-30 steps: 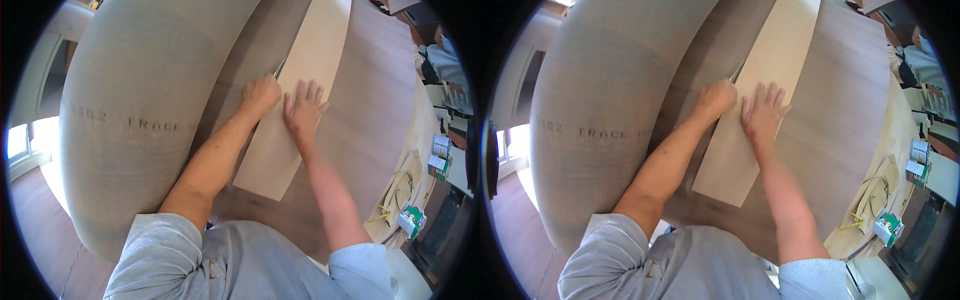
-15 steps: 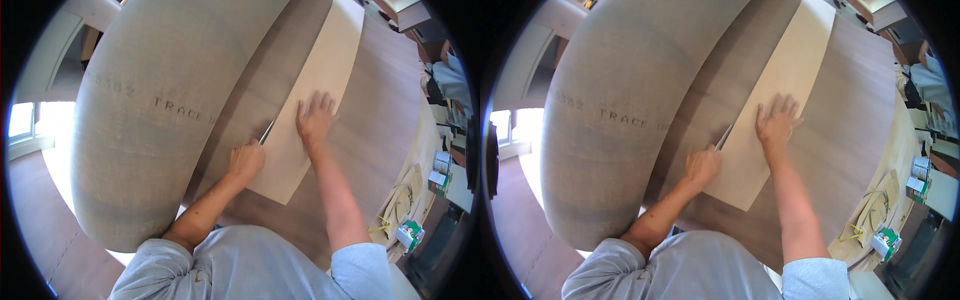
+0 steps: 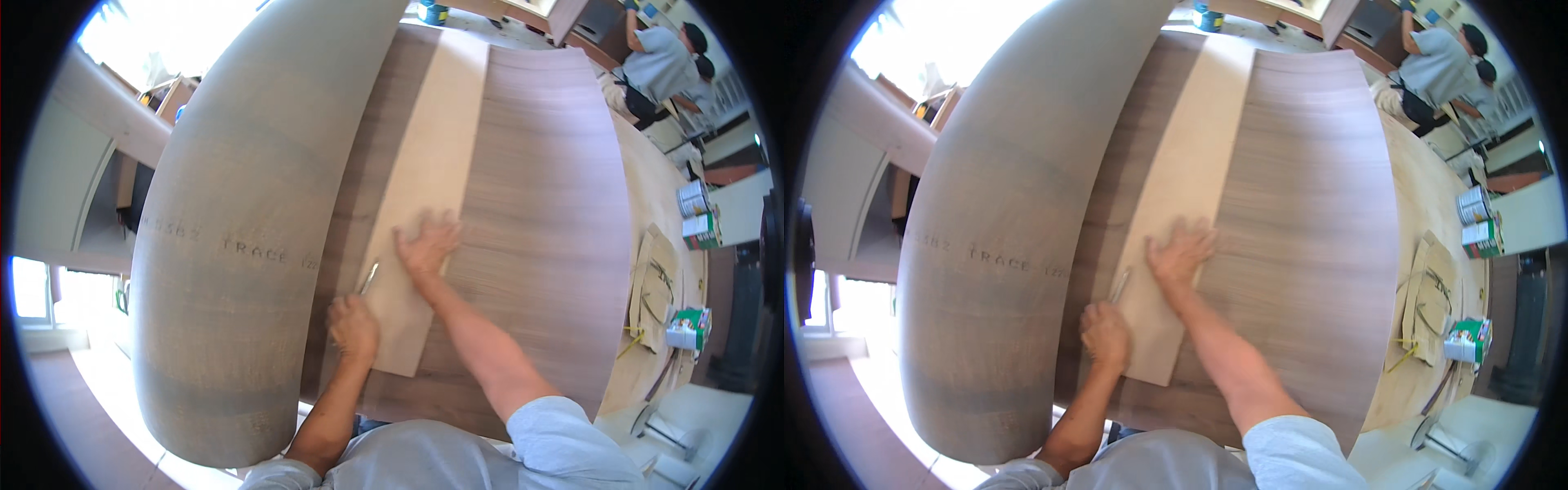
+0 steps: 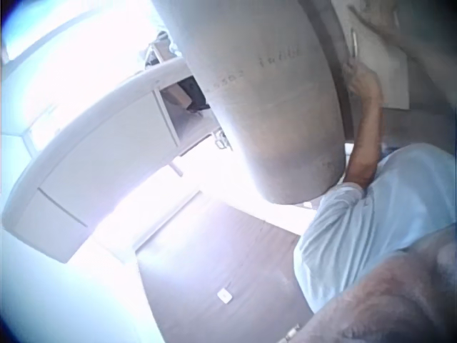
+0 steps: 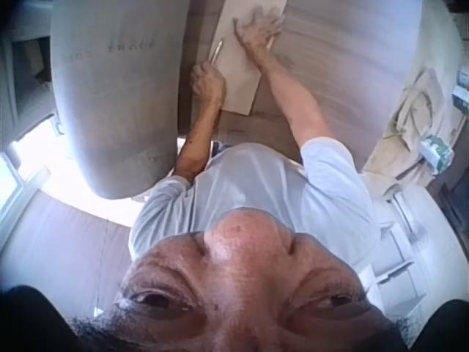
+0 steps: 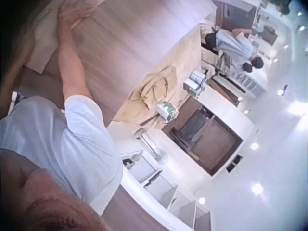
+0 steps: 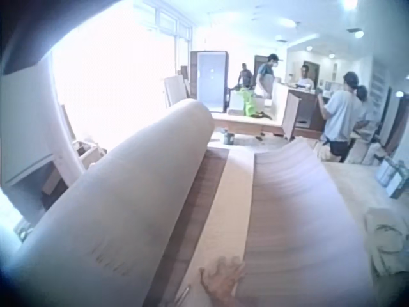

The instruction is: The person places a wooden board onto a sheet of veneer, cuts along the board with a blade, and carries the cut strip away.

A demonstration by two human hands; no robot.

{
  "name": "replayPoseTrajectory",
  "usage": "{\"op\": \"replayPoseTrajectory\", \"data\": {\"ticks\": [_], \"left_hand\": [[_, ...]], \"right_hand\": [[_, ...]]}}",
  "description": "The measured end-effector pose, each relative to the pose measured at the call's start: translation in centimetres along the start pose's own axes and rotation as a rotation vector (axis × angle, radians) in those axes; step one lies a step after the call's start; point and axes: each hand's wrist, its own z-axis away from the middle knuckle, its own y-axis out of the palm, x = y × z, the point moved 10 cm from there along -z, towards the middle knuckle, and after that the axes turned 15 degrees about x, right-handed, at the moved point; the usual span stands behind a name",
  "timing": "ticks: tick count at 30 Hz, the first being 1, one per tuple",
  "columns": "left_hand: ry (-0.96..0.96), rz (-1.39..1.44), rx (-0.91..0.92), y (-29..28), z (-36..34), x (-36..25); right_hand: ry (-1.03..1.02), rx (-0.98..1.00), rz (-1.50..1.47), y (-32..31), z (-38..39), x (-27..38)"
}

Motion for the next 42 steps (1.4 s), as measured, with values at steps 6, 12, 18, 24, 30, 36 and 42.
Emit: {"op": "replayPoseTrajectory", "data": {"ticks": [6,12,18,24,30,36,42], "left_hand": [[-0.073,-0.180,-0.174,-1.6,-1.2,3.0],[-0.021,-0.179,-0.289,-1.9,2.1,3.1],[-0.110,-0.215,-0.208,-1.5,0.8,3.1],[-0.059,-0.210,-0.323,-2.3,-0.3,3.2],[0.000,-0.172,-0.319,-1.7,4.1,4.7],[0.004,-0.269,-0.303,-1.1,2.3,4.0],[-0.014,-0.236,-0.374,-1.5,0.5,4.1]], "right_hand": [[-0.083,-0.075,-0.082,-0.5,1.0,5.8],[-0.239,0.002,-0.105,-0.8,4.2,5.1],[-0.261,0.009,-0.135,-1.4,3.8,6.2],[-0.286,-0.021,-0.130,-1.1,2.1,7.4],[-0.357,0.070,-0.123,0.4,6.7,6.5],[-0.374,0.128,-0.122,1.1,5.0,8.7],[-0.360,0.122,-0.113,0.9,3.0,9.7]]}}
